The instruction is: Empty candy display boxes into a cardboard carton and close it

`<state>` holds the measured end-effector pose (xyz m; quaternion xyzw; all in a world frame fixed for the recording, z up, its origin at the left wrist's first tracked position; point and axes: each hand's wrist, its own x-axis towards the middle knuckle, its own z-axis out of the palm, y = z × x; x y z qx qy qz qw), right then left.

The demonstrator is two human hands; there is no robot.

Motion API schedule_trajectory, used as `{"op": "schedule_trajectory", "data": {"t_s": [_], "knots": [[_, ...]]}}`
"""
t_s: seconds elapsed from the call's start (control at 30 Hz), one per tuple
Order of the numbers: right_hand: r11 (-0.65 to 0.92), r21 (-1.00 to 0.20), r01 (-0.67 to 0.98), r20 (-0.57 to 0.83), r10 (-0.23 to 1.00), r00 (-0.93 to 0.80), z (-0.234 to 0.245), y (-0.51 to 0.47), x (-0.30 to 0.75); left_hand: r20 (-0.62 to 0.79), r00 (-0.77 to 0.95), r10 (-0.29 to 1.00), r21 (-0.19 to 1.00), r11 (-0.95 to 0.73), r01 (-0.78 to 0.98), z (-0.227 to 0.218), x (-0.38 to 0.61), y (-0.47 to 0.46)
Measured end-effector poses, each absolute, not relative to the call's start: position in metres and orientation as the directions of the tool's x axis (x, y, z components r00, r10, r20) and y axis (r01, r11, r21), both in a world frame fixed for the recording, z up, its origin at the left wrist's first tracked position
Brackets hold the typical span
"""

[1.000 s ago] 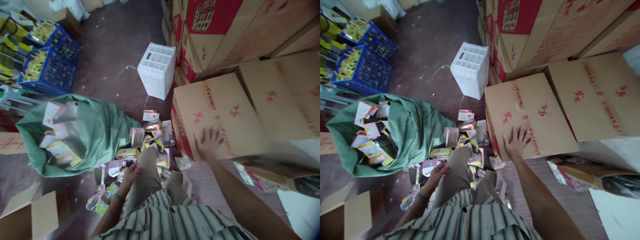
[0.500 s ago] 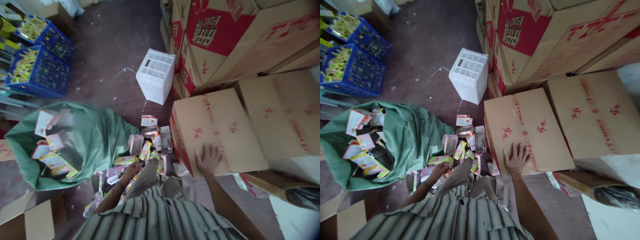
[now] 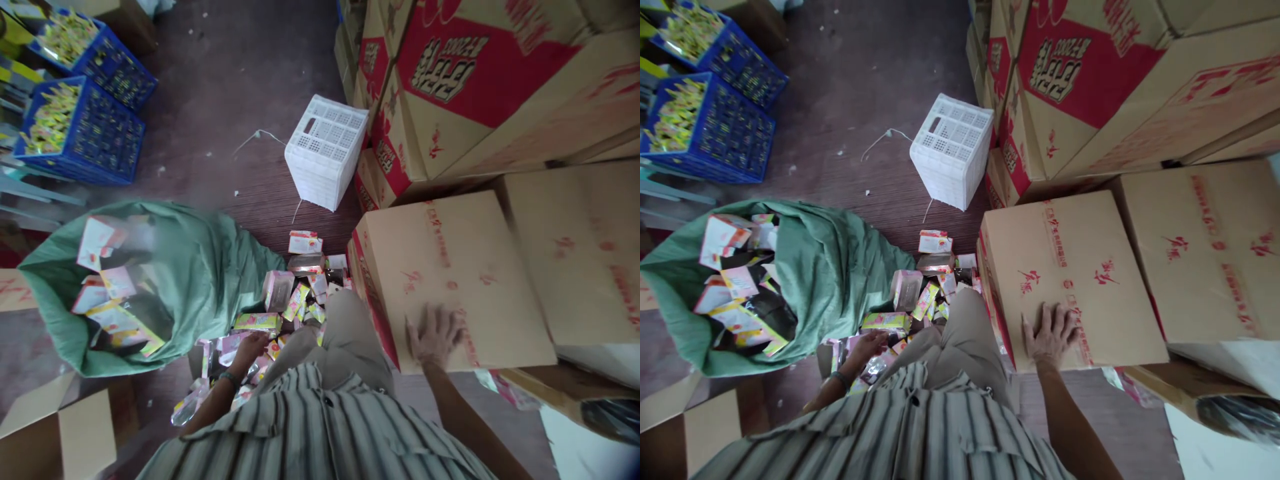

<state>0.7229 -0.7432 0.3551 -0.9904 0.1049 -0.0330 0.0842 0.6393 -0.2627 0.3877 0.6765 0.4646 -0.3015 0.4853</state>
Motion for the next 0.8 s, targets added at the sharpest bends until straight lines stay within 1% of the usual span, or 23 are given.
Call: {"op": "schedule_trajectory", "data": {"t_s": [0.17,0.27,0.37,0.47,0.53,0.63,0.8], "knots": [[-0.965,-0.177,-0.194,0.063,-0.207,0.976,0.361,-0.741,0.72,-0.874,0.292,0.389,0.299,-0.044,0.953,0.386,0.634,-0.258],[-0.97,-0.181,-0.162,0.065,-0.176,0.982,0.369,-0.737,0.718,-0.877,0.274,0.394,0.29,-0.018,0.957,0.387,0.647,-0.262],[-0.964,-0.229,-0.133,0.031,-0.144,0.989,0.379,-0.736,0.718,-0.877,0.274,0.394,0.307,0.021,0.951,0.386,0.664,-0.274],[-0.946,-0.292,-0.143,-0.027,-0.141,0.99,0.385,-0.737,0.718,-0.878,0.256,0.405,0.308,0.066,0.949,0.389,0.675,-0.292],[-0.941,-0.305,-0.149,-0.037,-0.145,0.989,0.386,-0.739,0.716,-0.883,0.231,0.409,0.29,0.089,0.953,0.394,0.68,-0.302],[-0.947,-0.287,-0.145,-0.016,-0.147,0.989,0.381,-0.742,0.712,-0.888,0.198,0.414,0.262,0.105,0.959,0.407,0.686,-0.307],[-0.961,-0.23,-0.156,-0.038,-0.151,0.988,0.372,-0.746,0.709,-0.867,0.2,0.457,0.267,0.086,0.96,0.425,0.691,-0.286]]}}
